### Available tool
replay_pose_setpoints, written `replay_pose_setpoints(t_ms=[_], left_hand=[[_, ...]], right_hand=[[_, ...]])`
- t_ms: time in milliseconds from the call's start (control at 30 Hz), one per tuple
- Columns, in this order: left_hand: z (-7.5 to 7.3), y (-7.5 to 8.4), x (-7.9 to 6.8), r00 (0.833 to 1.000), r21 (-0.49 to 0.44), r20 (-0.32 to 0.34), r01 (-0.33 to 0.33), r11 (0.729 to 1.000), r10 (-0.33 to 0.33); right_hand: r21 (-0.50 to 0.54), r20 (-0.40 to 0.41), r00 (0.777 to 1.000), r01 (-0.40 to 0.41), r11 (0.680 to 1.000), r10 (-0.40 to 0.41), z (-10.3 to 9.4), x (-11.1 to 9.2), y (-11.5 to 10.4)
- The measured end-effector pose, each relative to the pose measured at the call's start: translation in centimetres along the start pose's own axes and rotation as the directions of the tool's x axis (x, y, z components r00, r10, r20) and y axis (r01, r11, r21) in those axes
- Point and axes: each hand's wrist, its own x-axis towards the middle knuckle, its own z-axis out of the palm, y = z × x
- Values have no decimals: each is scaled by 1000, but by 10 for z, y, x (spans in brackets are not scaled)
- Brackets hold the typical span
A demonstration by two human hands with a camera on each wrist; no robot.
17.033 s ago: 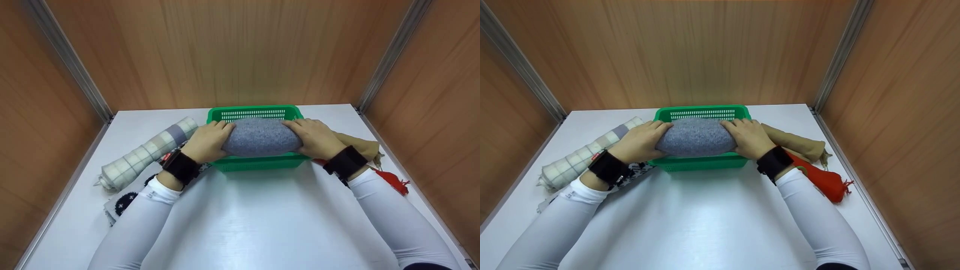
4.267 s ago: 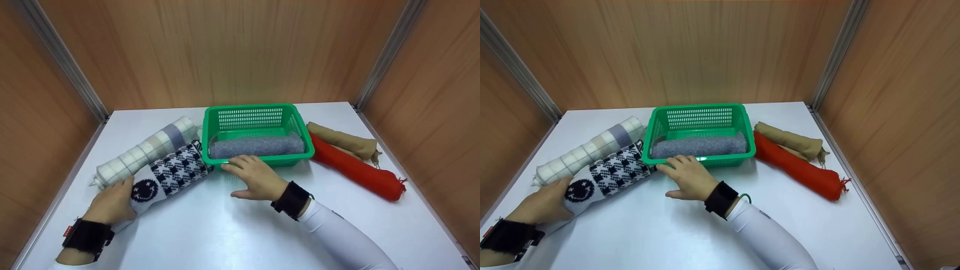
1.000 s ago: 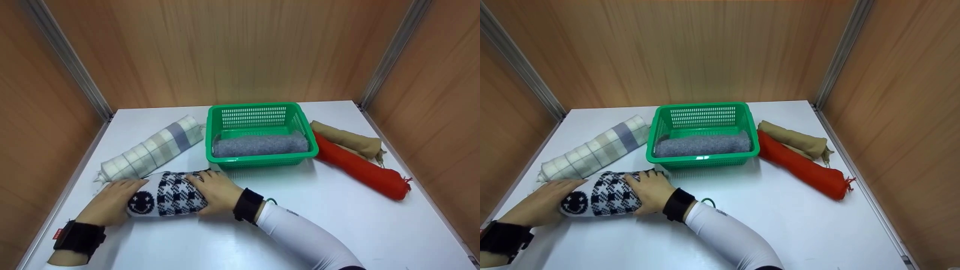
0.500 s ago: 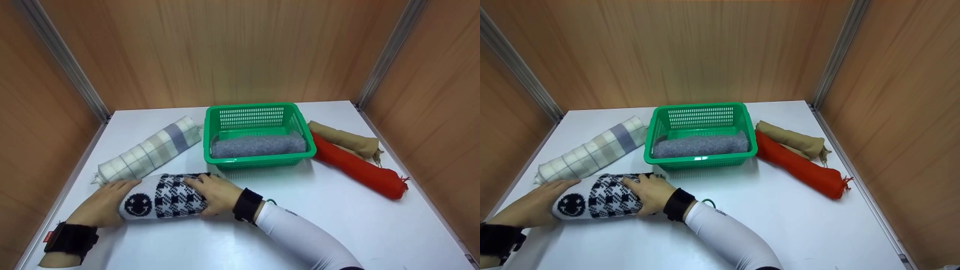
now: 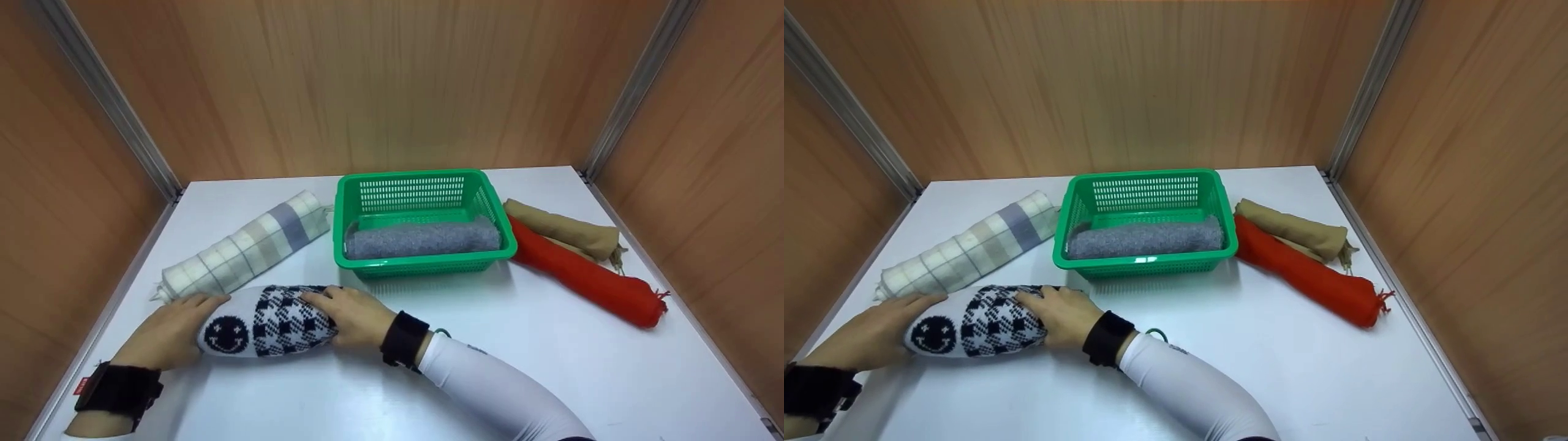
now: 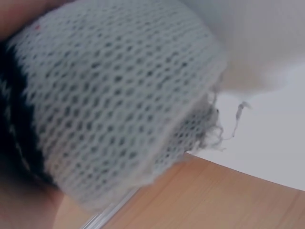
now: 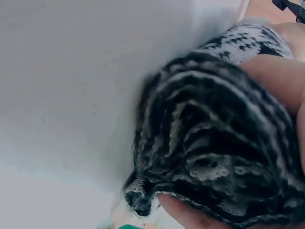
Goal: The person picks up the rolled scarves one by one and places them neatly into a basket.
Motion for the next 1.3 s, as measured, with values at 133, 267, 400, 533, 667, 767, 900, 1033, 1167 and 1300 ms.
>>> replay_pose_setpoints(t_ms=[133,267,400,533,667,767,900,1033,1167,1300], left_hand=[[-3,2,-1,1000,16,-4,-2,1000,2],[-6,3,0,1000,18,-2,7,1000,-7],[-10,4,2,1000,15,-5,11,1000,-10],[-14,5,4,1000,14,-18,2,1000,-2],[-19,7,6,1000,15,-30,-6,1000,6],[-23,9,6,999,23,-46,-24,999,25],[-30,11,9,997,36,-58,-47,998,49],[-37,15,13,997,47,-54,-48,998,50],[-45,19,15,997,38,-54,-47,998,49],[-51,25,18,998,28,-52,-38,999,39]], right_hand=[[-3,-14,1000,8,1000,-8,-3,0,-1],[-3,-41,999,28,1000,-28,-7,-2,-2],[6,-69,997,41,999,-40,-11,-4,-2],[1,-79,996,45,999,-45,-15,-7,-2],[-17,-87,995,50,999,-51,-21,-9,-3],[-35,-96,994,56,998,-59,-25,-11,-3],[-64,-109,992,58,996,-65,-33,-14,-4],[-79,-121,990,59,995,-68,-43,-18,-4],[-81,-128,989,64,995,-74,-53,-23,-4],[-73,-129,989,60,996,-69,-63,-28,-3]])
